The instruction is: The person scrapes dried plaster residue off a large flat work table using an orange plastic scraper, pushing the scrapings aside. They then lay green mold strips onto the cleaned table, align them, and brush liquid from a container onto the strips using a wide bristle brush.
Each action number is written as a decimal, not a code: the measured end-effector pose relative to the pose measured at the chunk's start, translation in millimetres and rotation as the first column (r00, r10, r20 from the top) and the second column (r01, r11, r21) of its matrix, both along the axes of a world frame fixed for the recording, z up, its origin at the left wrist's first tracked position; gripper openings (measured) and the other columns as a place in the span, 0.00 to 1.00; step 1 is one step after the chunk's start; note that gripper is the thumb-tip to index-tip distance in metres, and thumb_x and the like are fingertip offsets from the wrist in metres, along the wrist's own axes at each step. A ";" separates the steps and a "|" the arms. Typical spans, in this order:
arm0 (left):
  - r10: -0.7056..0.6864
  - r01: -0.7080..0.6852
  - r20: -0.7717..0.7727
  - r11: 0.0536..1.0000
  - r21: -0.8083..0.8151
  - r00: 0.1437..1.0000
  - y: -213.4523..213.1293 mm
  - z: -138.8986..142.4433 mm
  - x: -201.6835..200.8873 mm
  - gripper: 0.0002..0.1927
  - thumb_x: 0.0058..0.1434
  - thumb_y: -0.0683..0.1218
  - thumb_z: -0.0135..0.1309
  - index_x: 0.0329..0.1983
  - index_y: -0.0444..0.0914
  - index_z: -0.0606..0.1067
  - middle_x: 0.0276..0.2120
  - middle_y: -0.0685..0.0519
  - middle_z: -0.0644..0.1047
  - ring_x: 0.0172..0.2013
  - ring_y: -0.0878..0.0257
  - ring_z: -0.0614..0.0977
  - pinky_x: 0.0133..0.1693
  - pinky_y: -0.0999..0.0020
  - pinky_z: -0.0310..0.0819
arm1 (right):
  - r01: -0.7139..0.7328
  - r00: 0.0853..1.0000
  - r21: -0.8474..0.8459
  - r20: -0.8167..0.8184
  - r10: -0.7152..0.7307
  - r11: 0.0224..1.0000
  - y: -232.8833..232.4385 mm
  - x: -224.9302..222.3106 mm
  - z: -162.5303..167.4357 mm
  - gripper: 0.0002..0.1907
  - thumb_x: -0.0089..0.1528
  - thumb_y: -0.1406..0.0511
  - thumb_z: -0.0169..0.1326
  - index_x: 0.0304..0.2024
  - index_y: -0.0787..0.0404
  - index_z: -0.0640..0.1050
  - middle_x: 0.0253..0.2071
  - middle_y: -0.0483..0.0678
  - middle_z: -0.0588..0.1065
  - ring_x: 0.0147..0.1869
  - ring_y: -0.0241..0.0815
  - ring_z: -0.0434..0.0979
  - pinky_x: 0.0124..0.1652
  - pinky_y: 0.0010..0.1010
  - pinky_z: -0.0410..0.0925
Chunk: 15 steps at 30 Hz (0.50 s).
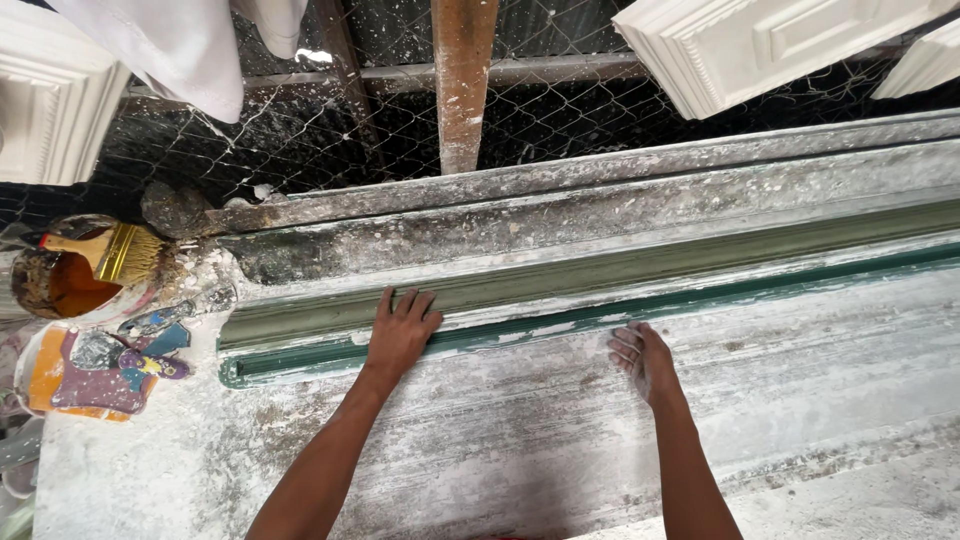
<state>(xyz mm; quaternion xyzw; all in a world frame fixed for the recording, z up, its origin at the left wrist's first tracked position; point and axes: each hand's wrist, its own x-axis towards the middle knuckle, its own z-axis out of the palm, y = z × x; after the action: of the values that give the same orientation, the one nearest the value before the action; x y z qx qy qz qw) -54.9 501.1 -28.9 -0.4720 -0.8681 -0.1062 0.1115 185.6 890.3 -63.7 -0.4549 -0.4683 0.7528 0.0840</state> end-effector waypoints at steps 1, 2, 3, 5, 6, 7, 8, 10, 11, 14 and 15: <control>-0.015 0.015 0.002 1.000 -0.001 1.000 -0.3 2.2 1.2 0.05 0.58 0.41 0.58 0.36 0.44 0.75 0.58 0.50 0.76 0.61 0.47 0.76 0.65 0.33 0.59 | 0.034 0.999 -0.019 -0.026 -0.034 0.999 2.2 -2.8 6.2 0.26 0.74 0.53 0.34 0.65 0.63 0.64 0.54 0.56 0.74 0.53 0.49 0.77 0.52 0.42 0.73; -0.030 0.030 0.005 1.000 -0.002 1.000 -1.2 5.3 3.6 0.05 0.58 0.40 0.58 0.35 0.43 0.75 0.59 0.49 0.76 0.62 0.46 0.75 0.65 0.33 0.59 | 0.092 0.994 -0.036 -0.049 -0.093 0.995 4.9 -5.5 12.6 0.28 0.73 0.51 0.33 0.66 0.63 0.63 0.56 0.57 0.73 0.55 0.51 0.76 0.53 0.44 0.73; -0.045 0.045 0.009 0.999 -0.004 0.999 -2.3 9.0 7.3 0.05 0.59 0.40 0.57 0.34 0.43 0.74 0.60 0.49 0.76 0.63 0.46 0.75 0.65 0.34 0.59 | 0.149 0.986 -0.055 -0.071 -0.153 0.987 7.7 -7.5 18.7 0.30 0.73 0.49 0.32 0.67 0.63 0.62 0.57 0.58 0.73 0.56 0.54 0.75 0.54 0.45 0.72; -0.051 0.051 -0.031 0.998 -0.021 0.998 -4.7 16.9 19.3 0.06 0.58 0.38 0.57 0.34 0.43 0.74 0.61 0.50 0.76 0.64 0.46 0.73 0.67 0.34 0.57 | 0.280 0.952 -0.094 -0.101 -0.288 0.956 17.1 -11.1 28.4 0.32 0.73 0.47 0.31 0.69 0.63 0.59 0.60 0.60 0.70 0.61 0.57 0.73 0.56 0.48 0.72; -0.055 0.053 -0.053 0.998 -0.031 0.997 -6.4 20.7 27.3 0.07 0.58 0.37 0.57 0.34 0.44 0.74 0.61 0.50 0.75 0.65 0.45 0.72 0.67 0.34 0.56 | 0.351 0.925 -0.113 -0.110 -0.363 0.930 23.7 -12.5 31.3 0.32 0.73 0.47 0.31 0.70 0.62 0.57 0.61 0.60 0.68 0.64 0.58 0.71 0.57 0.49 0.72; -0.053 0.051 -0.035 0.998 -0.045 0.998 -9.1 24.2 37.8 0.08 0.58 0.37 0.58 0.34 0.44 0.74 0.61 0.50 0.75 0.65 0.45 0.72 0.68 0.34 0.55 | 0.421 0.893 -0.133 -0.113 -0.436 0.897 28.0 -11.3 31.2 0.32 0.73 0.47 0.31 0.71 0.61 0.56 0.62 0.60 0.65 0.67 0.59 0.70 0.58 0.50 0.72; -0.051 0.050 -0.020 0.997 -0.058 0.999 -11.9 27.3 49.2 0.08 0.58 0.37 0.58 0.34 0.43 0.74 0.61 0.49 0.75 0.66 0.45 0.71 0.68 0.34 0.55 | 0.444 0.874 -0.149 -0.144 -0.464 0.883 33.8 -10.7 29.6 0.32 0.74 0.46 0.33 0.71 0.60 0.56 0.64 0.58 0.64 0.68 0.57 0.67 0.59 0.50 0.69; -0.050 0.050 0.003 0.997 -0.067 0.999 -16.1 32.0 74.6 0.09 0.57 0.36 0.58 0.35 0.44 0.75 0.61 0.49 0.75 0.66 0.45 0.70 0.68 0.33 0.54 | 0.494 0.825 -0.175 -0.214 -0.523 0.852 51.4 -7.8 25.2 0.31 0.75 0.45 0.36 0.71 0.57 0.55 0.68 0.53 0.60 0.72 0.53 0.63 0.61 0.48 0.64; -0.049 0.050 0.014 0.996 -0.067 0.999 -19.4 34.2 90.9 0.10 0.56 0.36 0.58 0.36 0.44 0.75 0.61 0.49 0.74 0.66 0.45 0.70 0.67 0.33 0.54 | 0.491 0.815 -0.151 -0.267 -0.514 0.858 57.0 -3.5 20.9 0.30 0.74 0.47 0.37 0.70 0.58 0.59 0.68 0.52 0.63 0.71 0.52 0.65 0.62 0.48 0.65; -0.044 0.052 0.093 0.995 -0.083 0.995 -26.3 40.0 139.3 0.11 0.53 0.36 0.58 0.36 0.45 0.76 0.61 0.48 0.73 0.65 0.43 0.69 0.65 0.31 0.54 | 0.526 0.786 -0.047 -0.354 -0.506 0.849 60.7 14.4 7.6 0.27 0.72 0.52 0.38 0.67 0.61 0.67 0.66 0.52 0.68 0.66 0.51 0.69 0.62 0.47 0.67; -0.033 0.042 0.130 0.997 -0.065 0.991 -28.4 41.6 154.1 0.09 0.53 0.37 0.58 0.35 0.44 0.75 0.62 0.48 0.73 0.65 0.43 0.69 0.64 0.29 0.54 | 0.564 0.779 0.010 -0.337 -0.528 0.826 58.4 23.3 5.3 0.26 0.72 0.53 0.38 0.65 0.62 0.68 0.64 0.53 0.69 0.63 0.51 0.70 0.61 0.48 0.67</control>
<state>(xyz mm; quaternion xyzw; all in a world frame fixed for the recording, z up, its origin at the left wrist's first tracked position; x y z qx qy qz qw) 99.2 472.7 12.7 -0.4840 -0.8675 -0.1091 0.0371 208.9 948.7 -58.4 -0.4375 -0.3372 0.7322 0.3984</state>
